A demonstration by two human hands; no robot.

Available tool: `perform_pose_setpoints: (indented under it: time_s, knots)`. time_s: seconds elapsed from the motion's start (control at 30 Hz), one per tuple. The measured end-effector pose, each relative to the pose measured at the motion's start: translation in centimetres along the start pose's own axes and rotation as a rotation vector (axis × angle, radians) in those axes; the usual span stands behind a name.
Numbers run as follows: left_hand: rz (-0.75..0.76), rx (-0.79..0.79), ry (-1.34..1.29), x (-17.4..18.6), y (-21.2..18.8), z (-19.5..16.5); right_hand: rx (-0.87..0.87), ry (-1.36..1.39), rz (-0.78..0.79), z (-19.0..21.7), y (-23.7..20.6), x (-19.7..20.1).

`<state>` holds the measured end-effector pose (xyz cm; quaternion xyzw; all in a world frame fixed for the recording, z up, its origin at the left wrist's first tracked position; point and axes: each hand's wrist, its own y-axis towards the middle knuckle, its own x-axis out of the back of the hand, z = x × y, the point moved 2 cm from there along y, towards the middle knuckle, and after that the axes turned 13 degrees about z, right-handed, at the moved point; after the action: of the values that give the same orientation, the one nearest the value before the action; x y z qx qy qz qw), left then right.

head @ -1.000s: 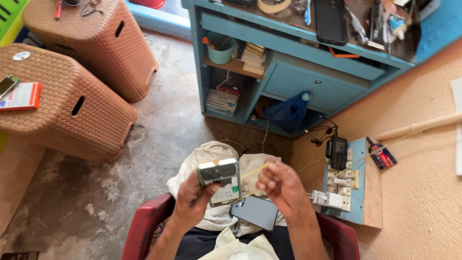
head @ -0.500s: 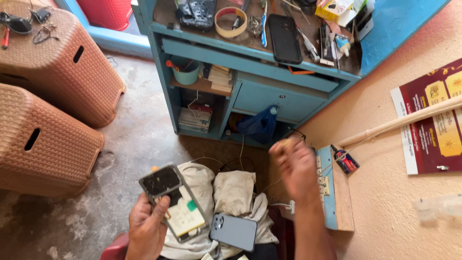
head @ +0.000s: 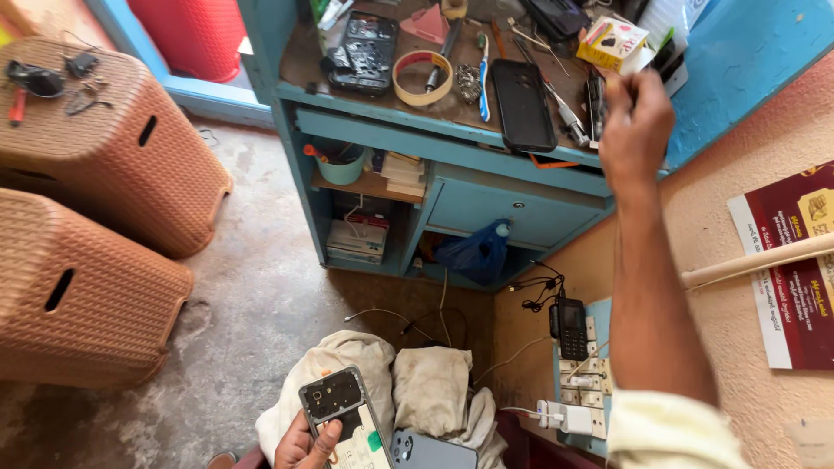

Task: The person applies adhesive to the internal frame of a disassembled smartphone, then aligns and presses the back cover into place. They inspect the edges and apply a small piece of yellow tape to the back of the device.

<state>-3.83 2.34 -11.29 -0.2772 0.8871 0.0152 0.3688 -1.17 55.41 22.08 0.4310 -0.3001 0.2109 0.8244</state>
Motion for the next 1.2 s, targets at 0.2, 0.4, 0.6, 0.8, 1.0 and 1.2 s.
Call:
perform_pose_setpoints:
  time_s: [0.2, 0.4, 0.6, 0.8, 1.0, 1.2]
  knots:
    - [-0.181, 0.135, 0.075, -0.3, 1.1, 1.1, -0.037, -0.055, 0.192, -3.4, 6.4, -3.7]
    - [0.007, -0.067, 0.309, 0.5, 3.8, 2.0, -0.2, -0.508, 0.251, -3.8, 8.4, -6.0]
    - [-0.069, 0.053, 0.361, 1.0, 4.6, 2.5, -0.547, -0.42, 0.427, -4.9, 9.3, -5.7]
    - [-0.192, 0.019, 0.411, -0.2, 5.8, 2.2, -0.327, -0.621, 0.501, -7.1, 9.9, -1.5]
    - [-0.205, -0.058, 0.472, -0.5, 6.5, 0.8, -0.664, -0.372, 0.544, -7.8, 7.7, 0.6]
    - [-0.255, -0.046, 0.575, 0.5, 6.3, 0.0, -0.626, -0.49, 0.543, -7.3, 7.4, 2.3]
